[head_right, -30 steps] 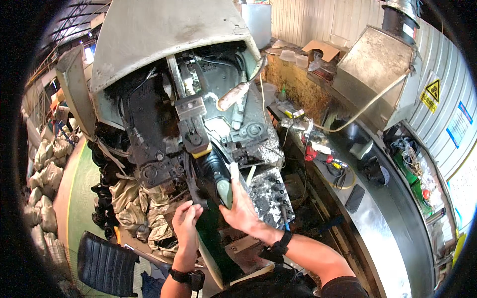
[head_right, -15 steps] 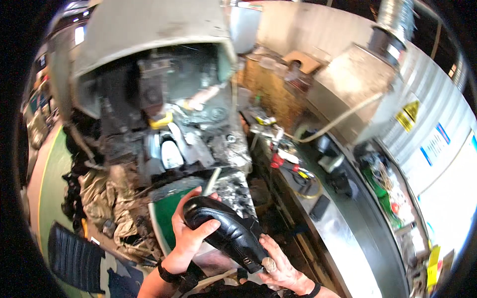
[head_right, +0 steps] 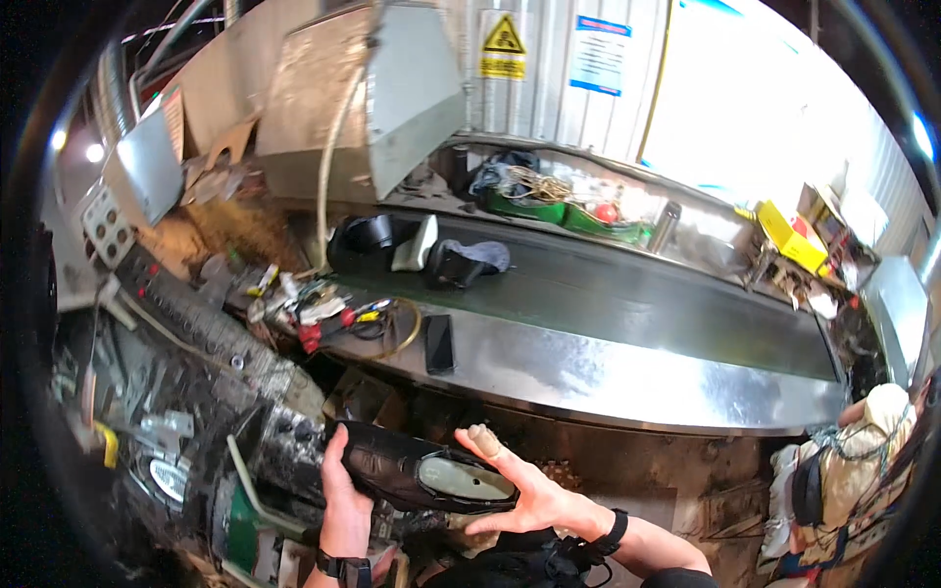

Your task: Operating a lasting machine to shape and pull shoe uppers over lasts during manufacturing.

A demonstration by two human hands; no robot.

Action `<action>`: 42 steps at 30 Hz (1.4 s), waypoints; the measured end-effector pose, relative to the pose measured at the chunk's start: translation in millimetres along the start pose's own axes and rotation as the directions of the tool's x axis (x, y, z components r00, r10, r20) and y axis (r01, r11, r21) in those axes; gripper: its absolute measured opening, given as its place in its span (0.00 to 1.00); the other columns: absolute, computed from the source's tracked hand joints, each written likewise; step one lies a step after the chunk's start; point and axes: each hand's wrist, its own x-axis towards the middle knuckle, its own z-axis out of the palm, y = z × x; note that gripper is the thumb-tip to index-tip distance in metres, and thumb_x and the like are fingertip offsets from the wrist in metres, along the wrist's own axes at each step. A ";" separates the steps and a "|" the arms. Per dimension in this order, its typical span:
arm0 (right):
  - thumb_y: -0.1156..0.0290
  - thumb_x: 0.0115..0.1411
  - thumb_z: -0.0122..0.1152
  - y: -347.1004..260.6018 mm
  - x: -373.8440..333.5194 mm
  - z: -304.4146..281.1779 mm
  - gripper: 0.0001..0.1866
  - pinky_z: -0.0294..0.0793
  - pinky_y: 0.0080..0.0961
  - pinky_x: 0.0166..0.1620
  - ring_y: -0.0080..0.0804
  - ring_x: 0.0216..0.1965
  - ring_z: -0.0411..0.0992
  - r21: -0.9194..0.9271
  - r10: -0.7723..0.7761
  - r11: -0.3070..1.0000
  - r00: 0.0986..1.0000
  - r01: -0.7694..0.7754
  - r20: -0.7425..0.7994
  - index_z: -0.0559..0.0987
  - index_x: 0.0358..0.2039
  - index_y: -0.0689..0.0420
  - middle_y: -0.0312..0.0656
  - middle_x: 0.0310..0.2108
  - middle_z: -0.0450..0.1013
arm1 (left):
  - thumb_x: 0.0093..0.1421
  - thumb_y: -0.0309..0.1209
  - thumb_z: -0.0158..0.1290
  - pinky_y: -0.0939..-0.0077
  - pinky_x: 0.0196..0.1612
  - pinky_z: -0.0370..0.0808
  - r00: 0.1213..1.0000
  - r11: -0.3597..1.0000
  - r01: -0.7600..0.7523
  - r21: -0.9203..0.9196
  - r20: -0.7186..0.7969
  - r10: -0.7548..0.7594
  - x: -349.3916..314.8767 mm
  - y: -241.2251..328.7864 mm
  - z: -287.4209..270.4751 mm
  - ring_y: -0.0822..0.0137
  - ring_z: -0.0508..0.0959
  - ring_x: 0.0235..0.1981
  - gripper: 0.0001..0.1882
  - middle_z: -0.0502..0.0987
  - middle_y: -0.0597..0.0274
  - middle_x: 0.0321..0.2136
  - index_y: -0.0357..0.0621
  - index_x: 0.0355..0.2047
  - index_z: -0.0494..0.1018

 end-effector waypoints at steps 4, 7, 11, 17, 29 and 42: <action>0.70 0.55 0.76 25.5 -26.8 -54.3 0.37 0.64 0.36 0.66 0.39 0.66 0.66 0.023 0.408 0.910 0.883 -0.414 -0.232 0.71 0.63 0.64 0.53 0.64 0.68 | 0.65 0.41 0.59 0.58 0.48 0.78 0.975 0.967 0.203 0.156 0.061 -0.215 60.3 -66.0 47.0 0.58 0.81 0.43 0.17 0.81 0.57 0.42 0.42 0.45 0.76; 0.75 0.55 0.74 73.0 -49.6 -108.3 0.36 0.72 0.33 0.60 0.36 0.56 0.73 0.735 0.849 0.521 0.356 -0.434 -0.392 0.71 0.63 0.63 0.46 0.57 0.74 | 0.66 0.45 0.56 0.58 0.51 0.79 0.942 0.849 0.294 0.439 0.021 -0.336 118.2 -109.8 56.7 0.55 0.82 0.45 0.23 0.81 0.49 0.46 0.37 0.51 0.74; 0.63 0.61 0.67 95.6 -87.3 -238.8 0.20 0.80 0.33 0.47 0.37 0.44 0.78 0.749 0.819 0.566 0.134 -0.343 -0.557 0.77 0.52 0.55 0.39 0.43 0.77 | 0.69 0.36 0.54 0.59 0.57 0.77 0.923 0.724 0.080 0.686 0.223 -0.313 133.6 -130.5 86.3 0.50 0.82 0.49 0.21 0.80 0.41 0.48 0.33 0.56 0.72; 0.59 0.64 0.61 238.6 -197.4 -434.4 0.18 0.79 0.42 0.38 0.40 0.41 0.76 0.431 0.363 0.900 -0.426 -0.071 -0.829 0.71 0.50 0.52 0.44 0.46 0.74 | 0.68 0.33 0.55 0.64 0.52 0.79 0.981 0.578 0.124 0.806 -0.011 -0.196 168.9 -144.9 22.1 0.55 0.83 0.46 0.19 0.81 0.44 0.46 0.32 0.54 0.73; 0.59 0.62 0.60 329.2 -0.9 -143.5 0.25 0.78 0.50 0.38 0.57 0.36 0.78 -0.434 0.507 0.801 0.853 -0.414 0.123 0.72 0.58 0.53 0.58 0.34 0.79 | 0.60 0.30 0.55 0.55 0.61 0.69 0.656 -0.480 -0.666 0.571 0.755 -0.011 330.9 -136.9 201.7 0.46 0.73 0.57 0.27 0.73 0.41 0.54 0.34 0.60 0.68; 0.54 0.66 0.61 233.9 -49.2 -155.0 0.46 0.65 0.61 0.65 0.51 0.66 0.61 0.881 0.924 0.379 0.163 -0.283 -0.346 0.44 0.74 0.50 0.57 0.68 0.57 | 0.59 0.46 0.59 0.63 0.43 0.77 0.472 0.102 -0.727 0.680 0.601 -0.645 431.8 -155.3 379.5 0.53 0.83 0.34 0.21 0.84 0.50 0.29 0.36 0.33 0.82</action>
